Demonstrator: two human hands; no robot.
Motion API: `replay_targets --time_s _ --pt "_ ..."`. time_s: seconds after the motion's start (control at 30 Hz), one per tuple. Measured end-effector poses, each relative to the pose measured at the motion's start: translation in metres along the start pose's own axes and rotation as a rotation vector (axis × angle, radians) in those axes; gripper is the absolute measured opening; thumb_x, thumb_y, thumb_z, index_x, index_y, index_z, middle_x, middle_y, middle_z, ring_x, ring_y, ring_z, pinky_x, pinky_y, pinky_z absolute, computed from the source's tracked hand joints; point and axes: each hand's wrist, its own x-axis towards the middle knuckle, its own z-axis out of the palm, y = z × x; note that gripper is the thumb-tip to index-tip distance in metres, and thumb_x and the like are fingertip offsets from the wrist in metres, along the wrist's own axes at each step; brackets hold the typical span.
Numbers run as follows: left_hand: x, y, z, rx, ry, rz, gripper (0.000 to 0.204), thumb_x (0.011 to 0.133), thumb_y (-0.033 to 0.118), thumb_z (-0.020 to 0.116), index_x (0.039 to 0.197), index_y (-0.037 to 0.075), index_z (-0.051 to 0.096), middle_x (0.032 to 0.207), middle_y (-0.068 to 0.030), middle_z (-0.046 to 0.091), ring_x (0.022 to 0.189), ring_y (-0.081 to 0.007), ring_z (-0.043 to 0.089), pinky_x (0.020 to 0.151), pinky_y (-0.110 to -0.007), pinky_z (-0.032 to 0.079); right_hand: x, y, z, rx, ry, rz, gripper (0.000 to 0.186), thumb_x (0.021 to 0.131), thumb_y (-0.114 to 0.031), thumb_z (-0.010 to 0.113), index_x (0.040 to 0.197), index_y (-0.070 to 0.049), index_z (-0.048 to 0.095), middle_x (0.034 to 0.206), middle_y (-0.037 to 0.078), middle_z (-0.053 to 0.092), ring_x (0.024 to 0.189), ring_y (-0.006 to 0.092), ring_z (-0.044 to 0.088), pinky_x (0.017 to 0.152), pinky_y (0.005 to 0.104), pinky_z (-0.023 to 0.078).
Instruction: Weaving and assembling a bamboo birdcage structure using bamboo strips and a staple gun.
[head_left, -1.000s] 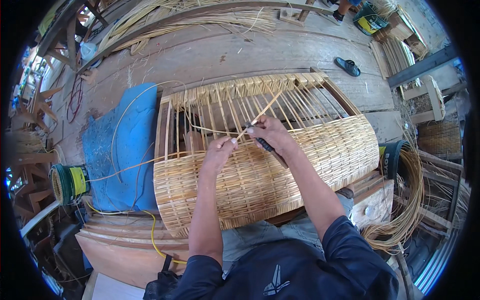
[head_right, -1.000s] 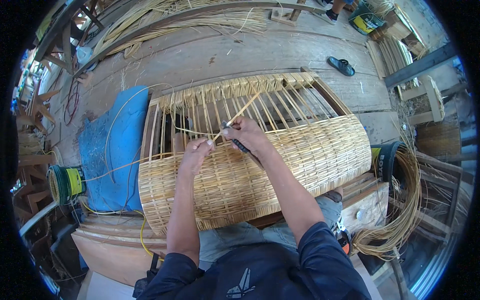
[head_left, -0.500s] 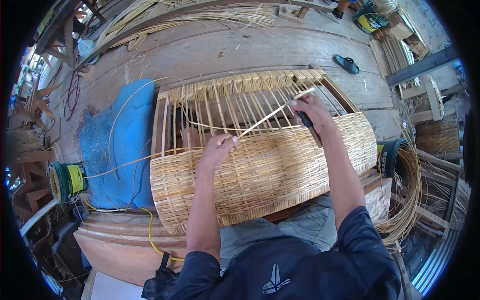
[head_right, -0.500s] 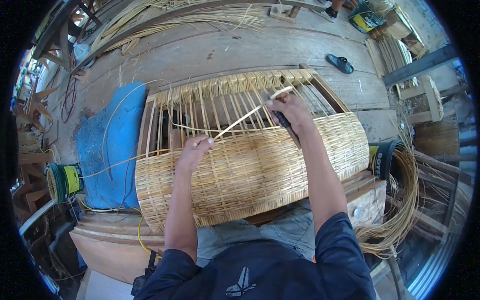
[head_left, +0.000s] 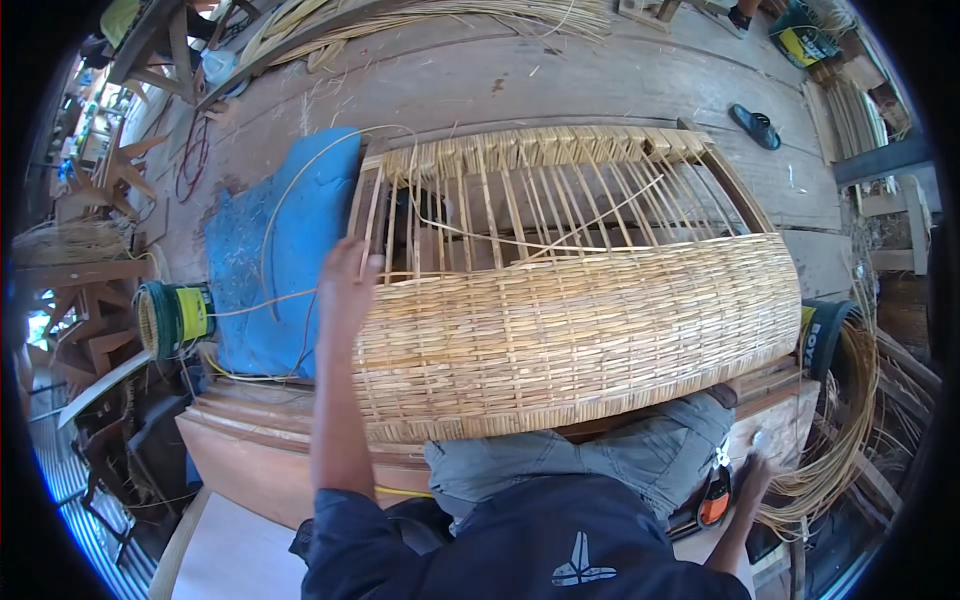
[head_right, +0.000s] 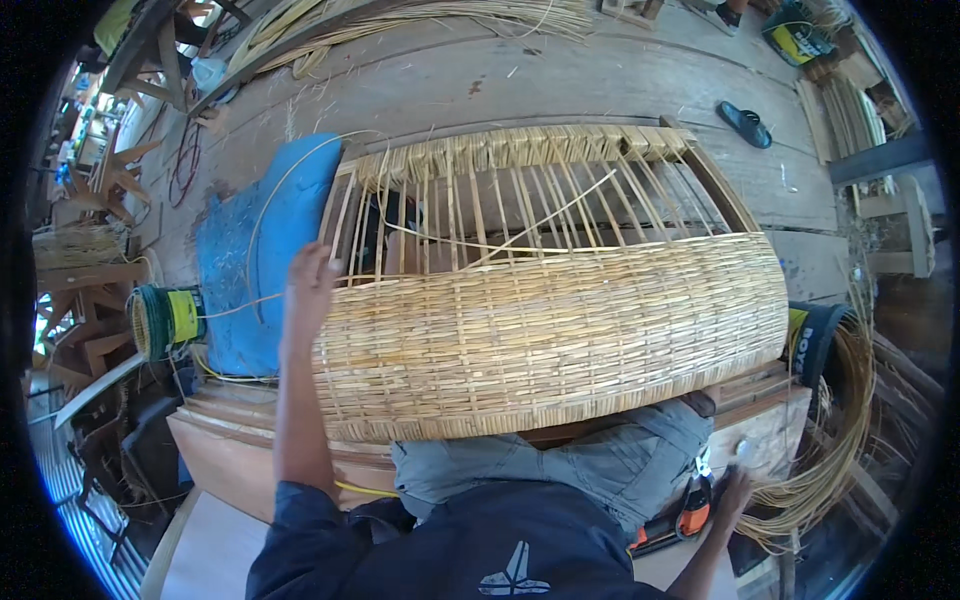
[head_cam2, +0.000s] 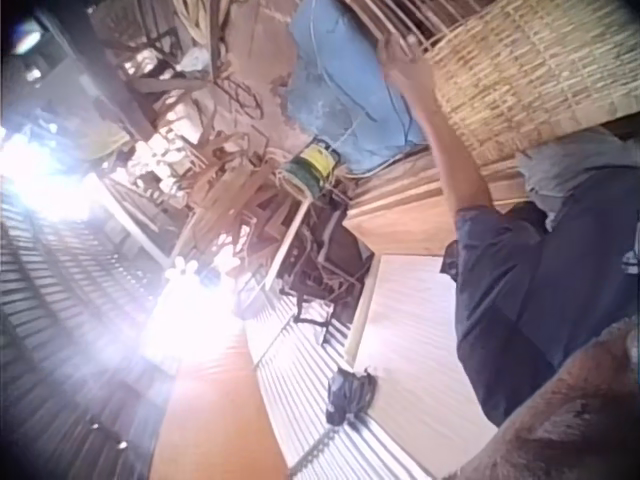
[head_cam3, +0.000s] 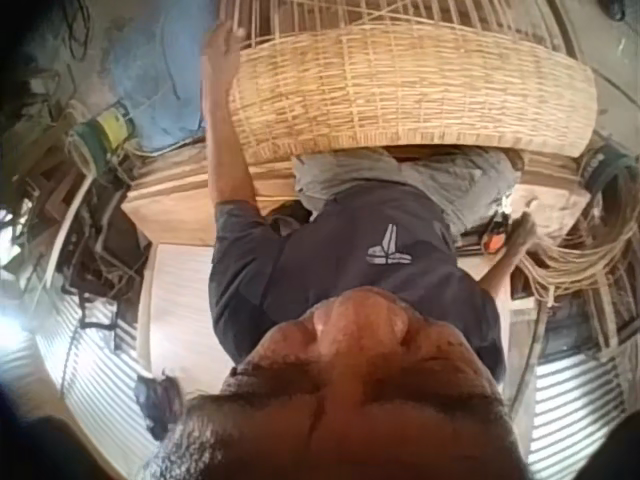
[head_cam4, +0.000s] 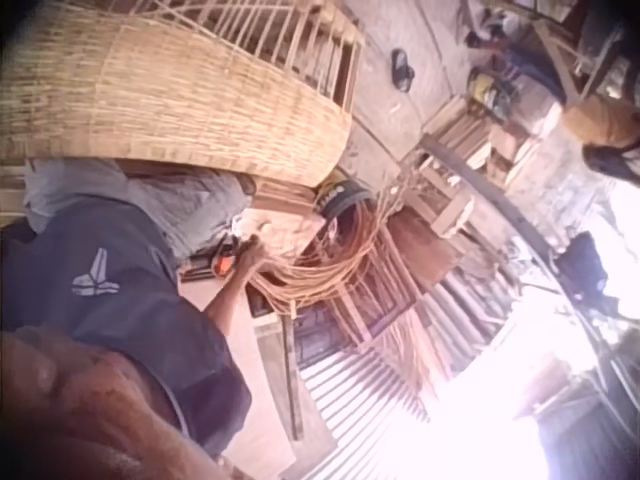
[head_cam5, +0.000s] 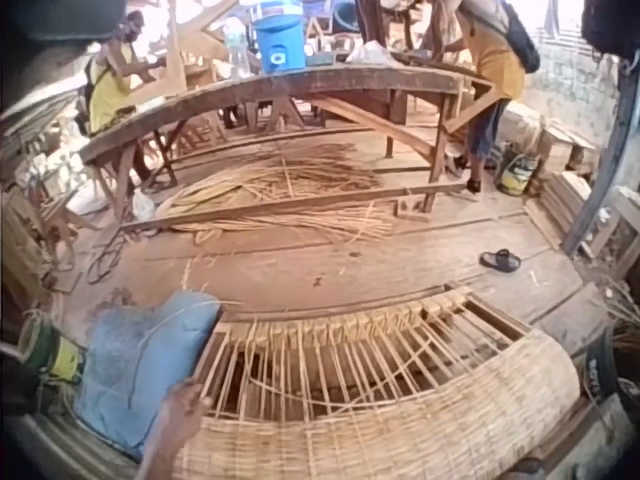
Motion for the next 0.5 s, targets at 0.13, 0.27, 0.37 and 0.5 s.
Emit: replay_targets --time_s 0.13,0.27,0.37,0.5 --pt "0.005 -0.096 -0.038 0.286 -0.061 -0.222 0.046 0.098 0.041 0.047 0.109 0.000 0.066 0.109 -0.0254 0.064 0.105 -0.0436 0.059 0.090 -0.048 0.046 -0.061 0.041 0.025 -0.067 0.059 -0.200 0.041 0.096 -0.030 0.052 0.118 0.005 0.058 0.111 0.027 0.062 0.103 0.0342 0.060 0.089 0.0434 0.045" --pt "0.008 -0.127 -0.035 0.233 -0.218 -0.386 0.056 0.099 0.050 0.041 0.099 -0.001 0.065 0.093 -0.0277 0.065 0.093 -0.0476 0.060 0.082 -0.054 0.045 -0.030 -0.075 0.017 0.057 0.265 -0.177 0.047 0.098 -0.026 0.054 0.133 0.006 0.049 0.131 0.020 0.056 0.123 0.0306 0.052 0.106 0.0375 0.036" --pt "0.011 -0.124 -0.028 0.335 -0.161 -0.315 0.054 0.098 0.050 0.043 0.093 0.001 0.066 0.087 -0.0282 0.065 0.088 -0.0482 0.061 0.078 -0.055 0.045 0.001 -0.236 0.024 0.193 0.304 -0.514 0.039 0.096 -0.013 0.057 0.132 0.002 0.052 0.133 0.017 0.055 0.122 0.0273 0.052 0.103 0.0362 0.040" --pt "0.012 -0.115 -0.030 0.438 -0.152 -0.274 0.046 0.097 0.045 0.047 0.089 0.004 0.066 0.087 -0.0276 0.065 0.085 -0.0472 0.062 0.076 -0.054 0.047 -0.018 -0.437 0.045 0.237 0.390 -1.051 0.044 0.084 -0.004 0.069 0.127 -0.007 0.056 0.134 0.011 0.052 0.134 0.0324 0.039 0.110 0.0467 0.034"
